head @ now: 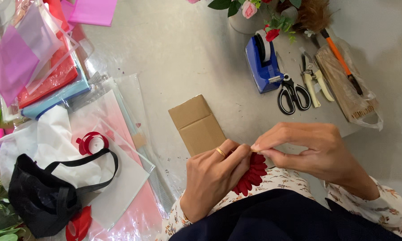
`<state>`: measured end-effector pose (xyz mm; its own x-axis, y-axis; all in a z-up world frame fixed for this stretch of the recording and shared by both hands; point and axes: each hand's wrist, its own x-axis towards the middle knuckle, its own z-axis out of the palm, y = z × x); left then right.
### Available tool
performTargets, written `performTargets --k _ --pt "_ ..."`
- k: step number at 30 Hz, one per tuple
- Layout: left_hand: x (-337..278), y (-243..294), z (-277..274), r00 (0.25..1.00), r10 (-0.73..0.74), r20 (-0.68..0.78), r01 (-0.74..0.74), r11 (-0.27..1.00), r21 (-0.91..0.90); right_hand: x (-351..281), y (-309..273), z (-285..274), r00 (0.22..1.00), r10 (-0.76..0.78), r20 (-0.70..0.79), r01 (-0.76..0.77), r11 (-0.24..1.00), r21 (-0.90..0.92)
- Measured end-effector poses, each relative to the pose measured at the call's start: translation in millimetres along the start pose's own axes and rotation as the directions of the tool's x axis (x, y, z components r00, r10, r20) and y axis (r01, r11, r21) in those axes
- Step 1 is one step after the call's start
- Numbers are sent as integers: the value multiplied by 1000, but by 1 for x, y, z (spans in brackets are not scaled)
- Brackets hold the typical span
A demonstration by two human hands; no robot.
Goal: The person prepares a base for a floral arrangement by hand and with a wooden stick. The person holds a red flower and inserts a wooden stick into its base, then presses the stick into a rectangular foam block contained in a small cardboard box.
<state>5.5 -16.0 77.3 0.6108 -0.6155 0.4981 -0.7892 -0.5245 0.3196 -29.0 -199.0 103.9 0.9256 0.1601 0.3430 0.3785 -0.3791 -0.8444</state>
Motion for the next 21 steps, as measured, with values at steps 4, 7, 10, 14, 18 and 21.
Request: performTargets --k 4,7,10,14,18,21 --pt "3 1 1 999 36 -41 -34 998 50 2 -4 1 1000 -2 -29 2 1000 -5" --pt "3 2 4 997 25 -67 -21 998 54 0 -4 6 996 44 -74 -42 999 19" --pt "3 1 6 998 8 -66 -5 999 51 -1 -3 13 989 69 -128 -70 998 -4" --pt "2 1 11 993 -17 -116 23 999 46 -1 -6 23 970 55 -238 -64 998 -28" --pt "0 0 17 991 -22 -128 26 999 31 -5 -2 32 955 90 -282 -87 996 22" --pt "-4 -1 27 981 -32 -192 17 997 -81 -8 1 40 926 150 -347 -116 986 118"
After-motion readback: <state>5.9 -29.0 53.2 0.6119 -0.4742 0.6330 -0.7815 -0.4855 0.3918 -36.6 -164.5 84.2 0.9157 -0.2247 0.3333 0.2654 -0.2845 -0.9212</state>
